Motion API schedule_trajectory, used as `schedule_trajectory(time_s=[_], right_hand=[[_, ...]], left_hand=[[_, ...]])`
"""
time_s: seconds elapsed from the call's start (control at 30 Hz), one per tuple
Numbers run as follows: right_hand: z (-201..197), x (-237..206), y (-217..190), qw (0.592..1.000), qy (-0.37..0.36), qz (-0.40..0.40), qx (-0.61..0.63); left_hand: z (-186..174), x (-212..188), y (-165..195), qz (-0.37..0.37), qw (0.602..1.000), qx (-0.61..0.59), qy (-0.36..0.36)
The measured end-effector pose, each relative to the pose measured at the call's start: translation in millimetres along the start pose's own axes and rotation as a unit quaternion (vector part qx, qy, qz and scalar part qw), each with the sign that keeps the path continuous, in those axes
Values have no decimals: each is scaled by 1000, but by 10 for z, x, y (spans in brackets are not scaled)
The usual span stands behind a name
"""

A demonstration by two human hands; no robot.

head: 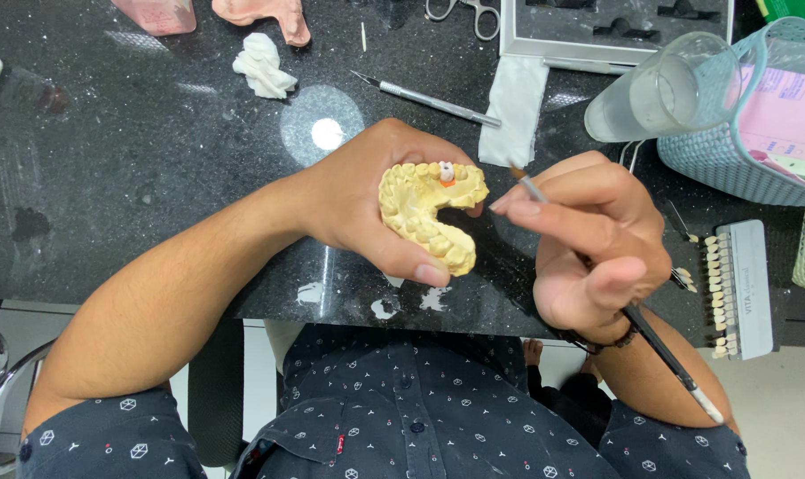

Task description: The person holds a yellow plaster dental model with a denture tooth in one hand and uses a fine brush to apply and shape ceramic material on the tooth. They periodically wipe the brush on a tissue, dip it, and rotate the model to work on different surfaces of the tooth.

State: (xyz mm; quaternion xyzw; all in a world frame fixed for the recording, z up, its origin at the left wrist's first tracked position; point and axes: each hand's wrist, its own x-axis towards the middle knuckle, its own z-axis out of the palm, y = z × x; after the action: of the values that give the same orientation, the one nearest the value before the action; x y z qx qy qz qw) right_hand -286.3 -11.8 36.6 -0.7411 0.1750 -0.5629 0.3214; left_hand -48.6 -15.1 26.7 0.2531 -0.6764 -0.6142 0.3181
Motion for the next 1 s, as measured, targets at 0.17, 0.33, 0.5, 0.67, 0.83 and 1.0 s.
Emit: schedule_trajectory(time_s=[0.17,0.33,0.5,0.67,0.83,1.0], right_hand=[[-75,89,-145,989,-108,67,-71],[-75,91,-116,989,-100,92,-53],[-54,41,-106,985,-59,162,-13],[-45,36,-109,984,-62,163,-16],[-17,55,-143,984,-72,158,-44],[-46,29,-127,985,-88,142,-46]], left_hand=[[-6,25,50,0,995,84,49],[1,39,66,2,988,140,65],[4,43,59,14,986,150,66],[4,49,52,20,986,154,63],[10,59,47,40,980,181,67],[34,56,16,51,966,239,86]])
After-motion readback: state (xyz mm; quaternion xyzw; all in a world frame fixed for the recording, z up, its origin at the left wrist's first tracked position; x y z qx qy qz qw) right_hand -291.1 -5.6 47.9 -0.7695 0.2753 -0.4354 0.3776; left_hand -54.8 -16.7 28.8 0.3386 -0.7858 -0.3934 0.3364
